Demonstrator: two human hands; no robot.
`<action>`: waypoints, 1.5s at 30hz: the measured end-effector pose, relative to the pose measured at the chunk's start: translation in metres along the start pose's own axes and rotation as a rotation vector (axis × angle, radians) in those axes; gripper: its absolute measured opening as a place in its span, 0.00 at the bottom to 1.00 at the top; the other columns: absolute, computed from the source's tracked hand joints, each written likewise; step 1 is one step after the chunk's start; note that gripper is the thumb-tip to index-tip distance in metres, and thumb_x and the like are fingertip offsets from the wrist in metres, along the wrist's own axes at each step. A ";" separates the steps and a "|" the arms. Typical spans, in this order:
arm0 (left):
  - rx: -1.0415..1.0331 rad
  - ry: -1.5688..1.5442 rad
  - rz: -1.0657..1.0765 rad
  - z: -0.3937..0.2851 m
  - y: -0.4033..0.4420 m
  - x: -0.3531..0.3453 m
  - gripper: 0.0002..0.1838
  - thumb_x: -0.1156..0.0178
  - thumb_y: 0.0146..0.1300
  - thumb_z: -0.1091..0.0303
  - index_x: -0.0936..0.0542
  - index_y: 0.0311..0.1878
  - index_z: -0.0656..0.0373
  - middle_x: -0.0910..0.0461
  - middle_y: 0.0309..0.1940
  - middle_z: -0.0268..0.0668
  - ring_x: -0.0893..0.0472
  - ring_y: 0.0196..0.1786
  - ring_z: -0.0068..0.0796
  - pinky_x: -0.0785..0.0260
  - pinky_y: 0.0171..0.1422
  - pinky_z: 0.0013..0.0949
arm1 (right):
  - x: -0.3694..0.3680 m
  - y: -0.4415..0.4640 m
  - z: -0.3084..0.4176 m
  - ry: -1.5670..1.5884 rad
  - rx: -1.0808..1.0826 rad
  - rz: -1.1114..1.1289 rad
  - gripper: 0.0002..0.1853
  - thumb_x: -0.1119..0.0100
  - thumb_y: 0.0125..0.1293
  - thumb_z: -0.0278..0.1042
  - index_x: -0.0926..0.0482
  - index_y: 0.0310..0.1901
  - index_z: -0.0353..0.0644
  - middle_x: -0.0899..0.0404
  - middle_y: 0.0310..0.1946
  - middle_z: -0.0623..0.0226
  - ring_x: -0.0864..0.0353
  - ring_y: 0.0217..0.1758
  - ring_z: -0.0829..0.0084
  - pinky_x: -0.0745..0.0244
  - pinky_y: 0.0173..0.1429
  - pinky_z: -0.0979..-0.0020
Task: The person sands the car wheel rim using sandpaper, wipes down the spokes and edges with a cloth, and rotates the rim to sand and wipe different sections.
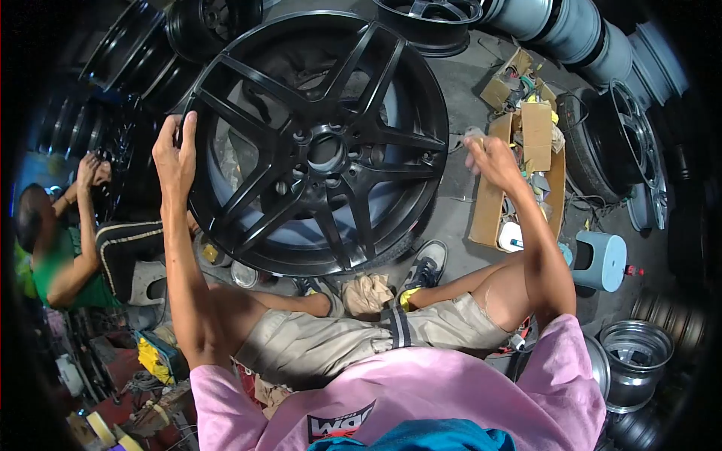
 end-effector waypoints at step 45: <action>0.549 0.025 0.363 0.194 -0.038 -0.114 0.42 0.34 0.69 0.29 0.10 0.47 0.72 0.14 0.26 0.44 0.16 0.35 0.30 0.23 0.46 0.40 | 0.001 0.077 0.052 -0.180 -0.142 -0.203 0.40 0.26 0.65 0.69 0.19 0.27 0.28 0.18 0.22 0.48 0.14 0.29 0.56 0.20 0.43 0.51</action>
Point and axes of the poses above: each hand's wrist, its own y-axis towards the middle knuckle, its own x-axis out of the back of the hand, z = x × y, the point moved 5 cm from there along y, towards the middle knuckle
